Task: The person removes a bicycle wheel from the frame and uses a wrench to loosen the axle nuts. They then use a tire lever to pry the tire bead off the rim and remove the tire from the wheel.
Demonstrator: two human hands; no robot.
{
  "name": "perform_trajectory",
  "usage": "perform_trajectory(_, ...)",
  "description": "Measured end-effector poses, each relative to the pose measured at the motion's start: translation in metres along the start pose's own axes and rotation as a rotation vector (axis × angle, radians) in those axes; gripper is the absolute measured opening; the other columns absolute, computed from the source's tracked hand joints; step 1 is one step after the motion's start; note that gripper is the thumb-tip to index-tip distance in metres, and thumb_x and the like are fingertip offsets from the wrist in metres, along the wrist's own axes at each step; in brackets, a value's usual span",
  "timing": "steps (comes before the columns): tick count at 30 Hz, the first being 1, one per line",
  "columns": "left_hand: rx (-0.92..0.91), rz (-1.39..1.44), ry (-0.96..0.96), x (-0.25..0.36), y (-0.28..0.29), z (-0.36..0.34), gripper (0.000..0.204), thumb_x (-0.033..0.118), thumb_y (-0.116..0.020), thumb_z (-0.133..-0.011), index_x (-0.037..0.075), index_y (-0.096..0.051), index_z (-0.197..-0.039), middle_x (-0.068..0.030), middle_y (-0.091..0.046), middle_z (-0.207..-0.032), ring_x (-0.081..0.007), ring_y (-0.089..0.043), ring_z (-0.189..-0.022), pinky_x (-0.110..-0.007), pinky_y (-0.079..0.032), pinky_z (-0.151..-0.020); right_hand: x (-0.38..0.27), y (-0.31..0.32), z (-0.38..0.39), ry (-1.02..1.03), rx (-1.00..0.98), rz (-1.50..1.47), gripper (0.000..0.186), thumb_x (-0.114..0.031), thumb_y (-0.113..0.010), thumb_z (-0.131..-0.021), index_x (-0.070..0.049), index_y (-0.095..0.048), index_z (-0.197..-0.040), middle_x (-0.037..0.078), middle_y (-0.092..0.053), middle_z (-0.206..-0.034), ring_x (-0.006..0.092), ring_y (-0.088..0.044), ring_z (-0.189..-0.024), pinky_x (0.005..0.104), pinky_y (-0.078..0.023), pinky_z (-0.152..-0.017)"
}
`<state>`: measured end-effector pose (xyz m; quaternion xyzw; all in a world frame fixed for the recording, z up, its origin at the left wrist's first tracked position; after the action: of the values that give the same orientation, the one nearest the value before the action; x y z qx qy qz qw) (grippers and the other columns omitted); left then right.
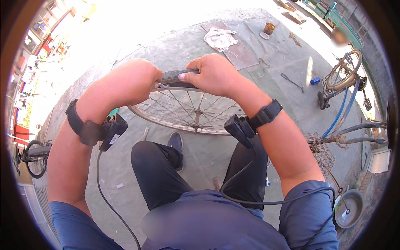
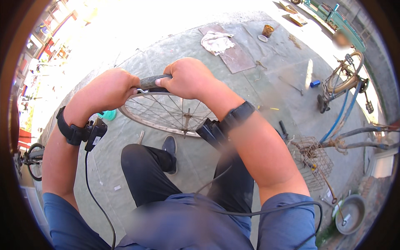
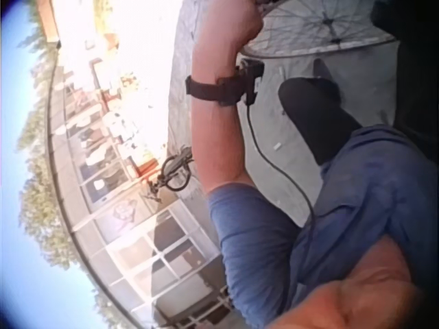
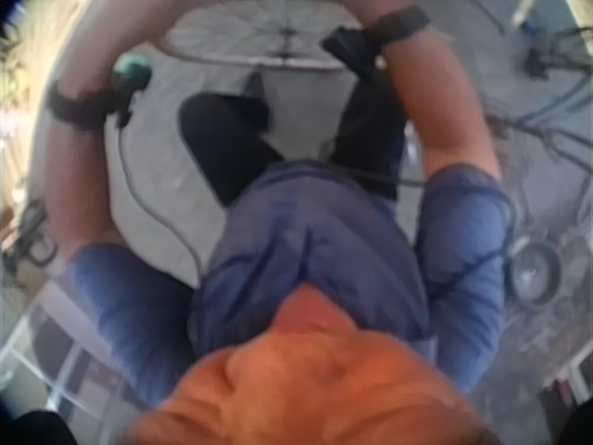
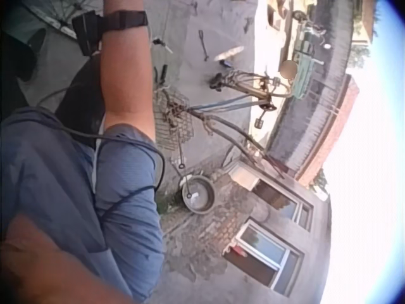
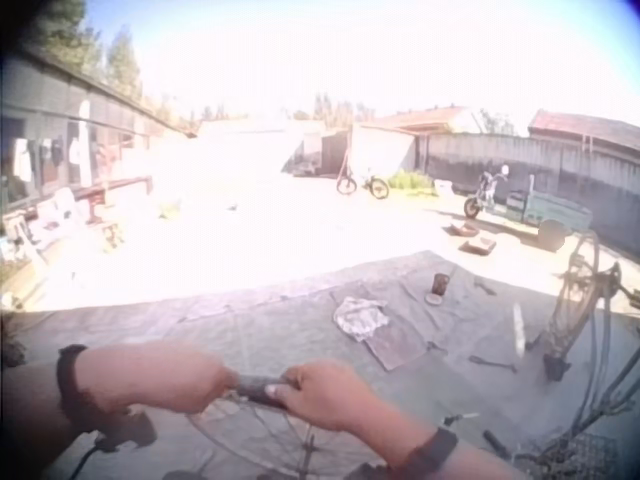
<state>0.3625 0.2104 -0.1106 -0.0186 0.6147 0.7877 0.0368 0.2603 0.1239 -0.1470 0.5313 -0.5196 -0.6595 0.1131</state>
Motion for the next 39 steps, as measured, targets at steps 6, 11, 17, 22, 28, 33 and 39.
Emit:
perform_trajectory(6, -0.082, -0.103, 0.011, 0.001, 0.001, -0.021, 0.014, 0.013, -0.068, -0.090, 0.001, -0.075, -0.094, -0.0213, -0.071, -0.081, -0.0407, -0.069, -0.077, -0.049, -0.055, -0.072, 0.005, -0.002, -0.007, 0.000, 0.011, -0.005, 0.038, -0.043, -0.071, -0.094, -0.006, -0.080, -0.097, 0.014, -0.070, -0.071, 0.0287, -0.066, -0.067, 0.0412, -0.052, -0.067)
perform_trajectory(11, -0.144, -0.214, 0.052, -0.006, -0.003, -0.034, 0.014, 0.011, -0.067, -0.089, 0.000, -0.075, -0.095, -0.0219, -0.071, -0.082, -0.0401, -0.069, -0.077, -0.048, -0.056, -0.073, 0.000, -0.003, -0.015, 0.001, 0.004, 0.017, 0.041, -0.046, -0.070, -0.093, -0.006, -0.080, -0.097, 0.015, -0.072, -0.078, 0.0317, -0.069, -0.076, 0.0435, -0.054, -0.073)
perform_trajectory(17, -0.026, -0.115, 0.033, -0.008, -0.002, -0.035, 0.014, 0.012, -0.068, -0.090, 0.000, -0.073, -0.096, -0.0224, -0.071, -0.085, -0.0408, -0.069, -0.082, -0.048, -0.056, -0.077, 0.004, -0.002, -0.020, -0.027, -0.008, 0.034, 0.043, -0.048, -0.069, -0.093, -0.007, -0.081, -0.097, 0.016, -0.074, -0.083, 0.0341, -0.071, -0.085, 0.0450, -0.055, -0.078)
perform_trajectory(22, 0.074, -0.098, 0.093, -0.006, -0.003, -0.031, 0.014, 0.013, -0.068, -0.093, -0.001, -0.072, -0.096, -0.0235, -0.071, -0.085, -0.0423, -0.070, -0.084, -0.050, -0.056, -0.078, 0.010, 0.001, -0.023, -0.033, 0.004, 0.042, 0.044, -0.049, -0.067, -0.093, -0.008, -0.081, -0.096, 0.016, -0.076, -0.086, 0.0352, -0.072, -0.091, 0.0458, -0.056, -0.082)
perform_trajectory(28, 0.278, 0.011, 0.164, -0.008, -0.007, -0.009, 0.013, 0.013, -0.067, -0.096, 0.000, -0.068, -0.095, -0.0244, -0.070, -0.084, -0.0435, -0.069, -0.084, -0.052, -0.054, -0.076, 0.009, -0.001, -0.025, 0.014, 0.038, 0.049, 0.041, -0.046, -0.068, -0.096, -0.007, -0.080, -0.096, 0.012, -0.071, -0.072, 0.0300, -0.068, -0.070, 0.0427, -0.054, -0.070)
perform_trajectory(33, 0.426, 0.074, 0.204, -0.005, -0.012, 0.003, 0.013, 0.013, -0.067, -0.096, 0.000, -0.065, -0.094, -0.0228, -0.070, -0.084, -0.0427, -0.070, -0.084, -0.052, -0.055, -0.076, 0.010, -0.001, -0.025, 0.032, 0.066, 0.078, 0.042, -0.047, -0.067, -0.096, -0.007, -0.079, -0.093, 0.012, -0.069, -0.069, 0.0301, -0.068, -0.068, 0.0433, -0.053, -0.068)
perform_trajectory(39, 0.549, 0.213, 0.296, -0.010, -0.023, 0.012, 0.016, 0.014, -0.067, -0.097, 0.000, -0.062, -0.090, -0.0229, -0.071, -0.086, -0.0440, -0.070, -0.087, -0.054, -0.054, -0.077, 0.012, 0.001, -0.022, 0.042, 0.109, 0.081, 0.042, -0.048, -0.067, -0.096, -0.008, -0.080, -0.096, 0.012, -0.068, -0.067, 0.0305, -0.068, -0.067, 0.0436, -0.053, -0.067)
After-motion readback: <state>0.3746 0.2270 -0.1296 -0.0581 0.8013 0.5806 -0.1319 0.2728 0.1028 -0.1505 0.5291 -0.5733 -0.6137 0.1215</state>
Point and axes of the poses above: each hand's wrist, its own z-axis away from the middle knuckle, its own y-axis out of the back of the hand, x = y × z, the point moved 10 cm from there along -z, towards the middle knuckle
